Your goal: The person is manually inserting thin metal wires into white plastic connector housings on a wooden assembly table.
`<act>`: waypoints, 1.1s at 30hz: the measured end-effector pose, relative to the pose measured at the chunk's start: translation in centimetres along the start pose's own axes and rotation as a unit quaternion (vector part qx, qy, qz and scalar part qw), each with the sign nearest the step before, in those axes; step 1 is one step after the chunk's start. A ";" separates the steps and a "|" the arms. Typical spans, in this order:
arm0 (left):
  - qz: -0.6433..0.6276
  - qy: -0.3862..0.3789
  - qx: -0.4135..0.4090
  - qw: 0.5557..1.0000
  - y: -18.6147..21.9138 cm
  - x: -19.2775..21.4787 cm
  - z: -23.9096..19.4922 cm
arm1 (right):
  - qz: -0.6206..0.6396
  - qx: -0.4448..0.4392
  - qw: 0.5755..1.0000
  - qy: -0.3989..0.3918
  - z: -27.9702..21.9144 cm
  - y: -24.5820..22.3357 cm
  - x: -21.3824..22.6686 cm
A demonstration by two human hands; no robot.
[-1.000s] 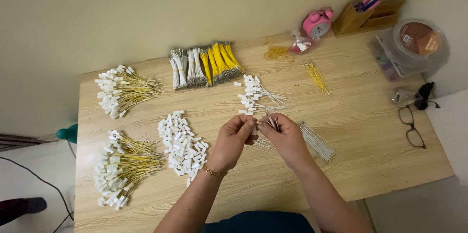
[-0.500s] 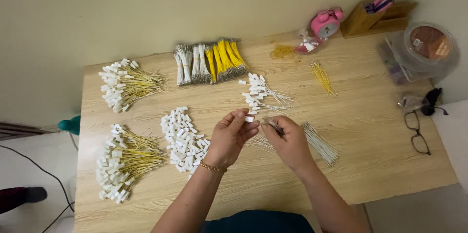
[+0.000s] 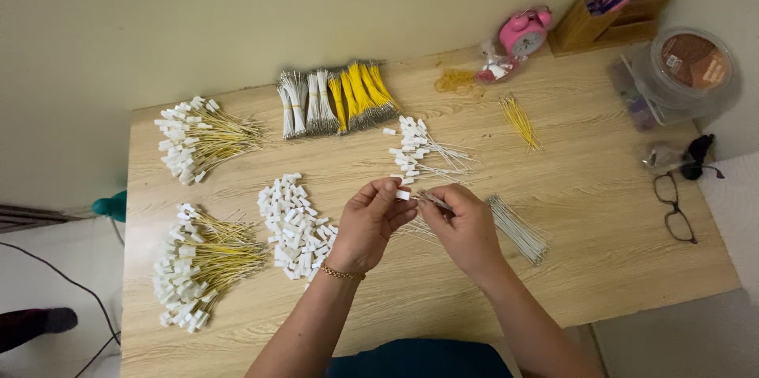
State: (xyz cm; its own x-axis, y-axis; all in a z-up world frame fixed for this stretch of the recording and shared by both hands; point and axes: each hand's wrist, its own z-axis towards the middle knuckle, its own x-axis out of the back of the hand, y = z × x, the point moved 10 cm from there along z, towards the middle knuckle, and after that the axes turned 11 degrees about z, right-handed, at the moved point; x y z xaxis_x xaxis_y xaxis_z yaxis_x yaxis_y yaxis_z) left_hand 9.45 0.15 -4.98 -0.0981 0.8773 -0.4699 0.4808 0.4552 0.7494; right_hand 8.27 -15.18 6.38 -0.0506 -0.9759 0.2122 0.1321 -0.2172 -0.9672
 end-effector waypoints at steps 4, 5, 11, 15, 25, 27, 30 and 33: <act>0.029 0.008 -0.007 1.000 -0.7 0.4 0.2 | -0.044 0.026 0.998 -0.032 0.1 -0.3 -0.4; 0.033 0.012 -0.008 0.999 -0.7 0.5 0.2 | -0.047 0.032 0.998 -0.033 0.1 0.0 -0.6; 0.021 0.019 0.000 1.000 -1.5 1.3 0.5 | -0.038 -0.021 0.998 -0.042 0.0 1.9 -1.2; 0.024 0.020 0.006 1.000 -2.3 1.8 0.8 | -0.030 -0.018 0.998 -0.048 0.0 2.4 -1.6; 0.062 0.073 0.013 0.995 -6.3 5.1 3.2 | -0.054 -0.046 0.994 -0.081 -0.5 9.2 -3.3; 0.266 0.099 -0.042 0.958 -5.7 6.0 3.9 | -0.006 -0.084 0.994 -0.071 -0.8 11.6 -3.2; 0.490 0.114 -0.066 0.862 -6.5 8.3 5.3 | -0.008 -0.151 0.989 -0.005 -1.4 12.2 -0.9; 0.610 0.114 -0.105 0.777 -6.1 8.7 5.1 | 0.020 -0.134 0.989 0.063 -1.2 15.4 2.0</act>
State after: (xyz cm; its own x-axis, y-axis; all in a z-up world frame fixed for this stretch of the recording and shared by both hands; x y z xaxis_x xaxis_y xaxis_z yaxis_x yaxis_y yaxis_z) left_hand 10.06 4.20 -16.03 0.1563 0.6688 0.7268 0.1858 -0.7427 0.6434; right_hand 9.00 -20.50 -8.28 -0.1763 -0.9696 0.1698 -0.1295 -0.1482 -0.9804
